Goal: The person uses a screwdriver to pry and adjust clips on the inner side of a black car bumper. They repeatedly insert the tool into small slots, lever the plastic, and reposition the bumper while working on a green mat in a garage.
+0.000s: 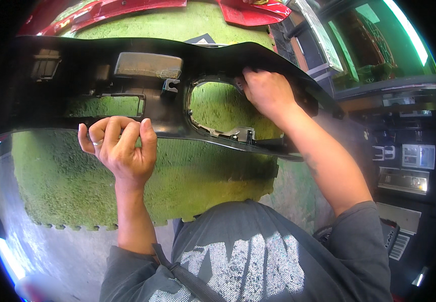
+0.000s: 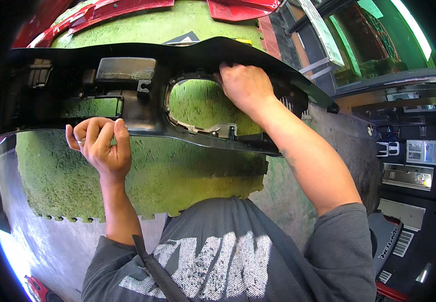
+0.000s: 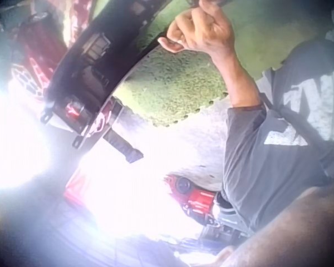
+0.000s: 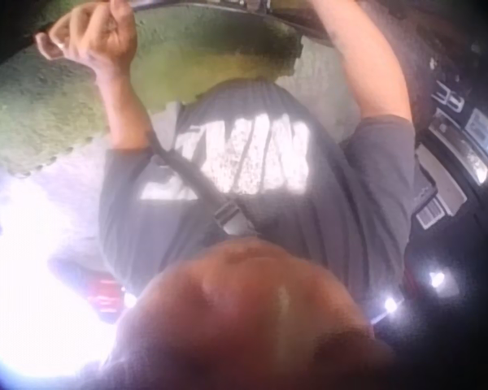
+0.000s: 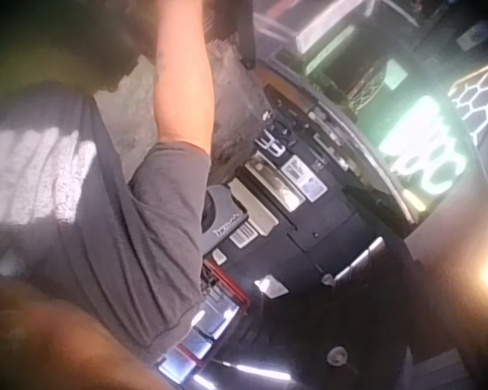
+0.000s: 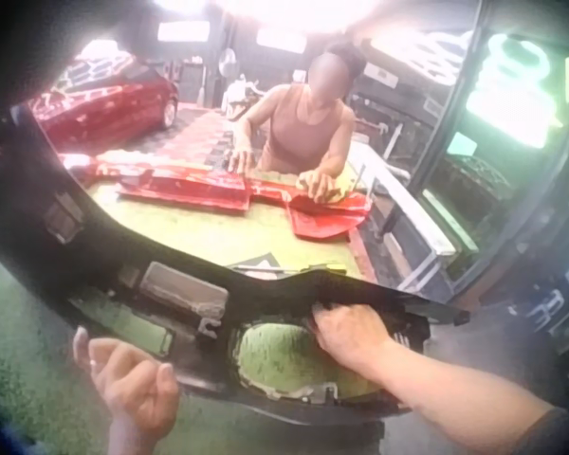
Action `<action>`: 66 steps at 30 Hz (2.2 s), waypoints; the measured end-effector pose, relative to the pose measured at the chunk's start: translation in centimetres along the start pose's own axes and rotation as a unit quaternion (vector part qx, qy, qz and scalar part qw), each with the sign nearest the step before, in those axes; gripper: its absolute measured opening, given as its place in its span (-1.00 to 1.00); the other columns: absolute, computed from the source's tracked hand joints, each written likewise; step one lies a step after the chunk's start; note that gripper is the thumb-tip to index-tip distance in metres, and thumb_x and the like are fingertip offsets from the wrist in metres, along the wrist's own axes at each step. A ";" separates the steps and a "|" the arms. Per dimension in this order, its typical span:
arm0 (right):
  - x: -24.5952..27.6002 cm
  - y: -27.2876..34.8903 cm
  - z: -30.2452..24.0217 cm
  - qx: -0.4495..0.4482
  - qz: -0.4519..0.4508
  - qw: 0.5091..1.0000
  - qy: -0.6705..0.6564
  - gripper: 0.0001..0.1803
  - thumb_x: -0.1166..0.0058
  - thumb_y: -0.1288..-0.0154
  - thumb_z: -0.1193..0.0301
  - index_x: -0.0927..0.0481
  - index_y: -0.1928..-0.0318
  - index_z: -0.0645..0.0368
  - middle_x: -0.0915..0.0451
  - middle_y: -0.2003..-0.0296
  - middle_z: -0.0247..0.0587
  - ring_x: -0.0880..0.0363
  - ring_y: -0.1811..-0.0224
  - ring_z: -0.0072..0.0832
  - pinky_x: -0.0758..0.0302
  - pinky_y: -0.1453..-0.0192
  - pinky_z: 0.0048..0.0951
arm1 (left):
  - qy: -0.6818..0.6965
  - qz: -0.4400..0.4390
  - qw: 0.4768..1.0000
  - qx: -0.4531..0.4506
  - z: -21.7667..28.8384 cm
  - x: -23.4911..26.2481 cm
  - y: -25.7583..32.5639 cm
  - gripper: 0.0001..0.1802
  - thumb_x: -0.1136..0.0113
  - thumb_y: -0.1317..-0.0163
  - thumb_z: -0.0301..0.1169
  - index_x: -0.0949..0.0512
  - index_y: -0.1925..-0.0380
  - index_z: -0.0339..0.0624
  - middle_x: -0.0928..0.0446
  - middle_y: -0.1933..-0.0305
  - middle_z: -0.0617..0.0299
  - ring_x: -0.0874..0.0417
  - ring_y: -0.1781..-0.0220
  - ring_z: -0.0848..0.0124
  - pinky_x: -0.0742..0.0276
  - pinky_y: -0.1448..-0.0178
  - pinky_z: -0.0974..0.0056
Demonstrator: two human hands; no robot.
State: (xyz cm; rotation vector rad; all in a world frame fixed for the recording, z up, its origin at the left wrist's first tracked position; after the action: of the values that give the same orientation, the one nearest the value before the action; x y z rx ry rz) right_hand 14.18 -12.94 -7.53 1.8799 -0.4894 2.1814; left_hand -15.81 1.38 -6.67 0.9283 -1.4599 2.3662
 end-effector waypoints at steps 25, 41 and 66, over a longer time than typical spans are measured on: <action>-1.4 0.4 1.0 -0.061 0.056 0.984 -0.158 -0.87 -0.27 -0.47 0.45 -0.76 0.04 0.14 -0.80 0.17 0.16 -0.81 0.07 0.18 -0.75 -0.03 0.11 | 0.003 0.016 1.000 -0.004 -0.1 -0.1 0.1 -0.61 -0.43 -0.39 -0.23 -0.56 0.64 0.11 -0.58 0.39 0.50 -0.59 0.03 0.38 0.16 -0.83 0.00; -1.5 0.5 0.8 -0.061 0.041 0.993 -0.098 -0.85 -0.30 -0.49 0.41 -0.73 0.05 0.21 -0.82 0.15 0.16 -0.81 0.08 0.19 -0.74 -0.01 0.13 | 0.002 0.013 1.000 -0.004 -0.1 -0.2 0.0 -0.62 -0.43 -0.40 -0.24 -0.57 0.63 0.11 -0.58 0.39 0.50 -0.59 0.03 0.38 0.15 -0.83 -0.01; 0.7 -4.5 -7.2 -0.072 -0.090 0.950 -0.291 -0.45 -0.19 -0.64 -0.01 -0.82 0.15 0.30 -0.81 0.14 0.32 -0.81 0.07 0.26 -0.71 -0.12 0.15 | 0.001 0.001 1.000 0.004 -0.3 0.2 0.0 -0.65 -0.42 -0.40 -0.23 -0.61 0.60 0.06 -0.61 0.35 0.45 -0.59 -0.02 0.34 0.15 -0.82 -0.06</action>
State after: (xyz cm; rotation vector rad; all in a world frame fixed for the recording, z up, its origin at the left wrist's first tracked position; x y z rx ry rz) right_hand 9.14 -6.07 -7.26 2.3619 -0.5278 1.4119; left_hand -16.04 1.59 -6.68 0.9274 -1.4538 2.3747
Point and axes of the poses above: each hand's wrist, its own y-axis away from the middle knuckle, its own x-axis out of the back of the hand, z = x × y, the point moved 5 cm from there along -y, towards the middle knuckle
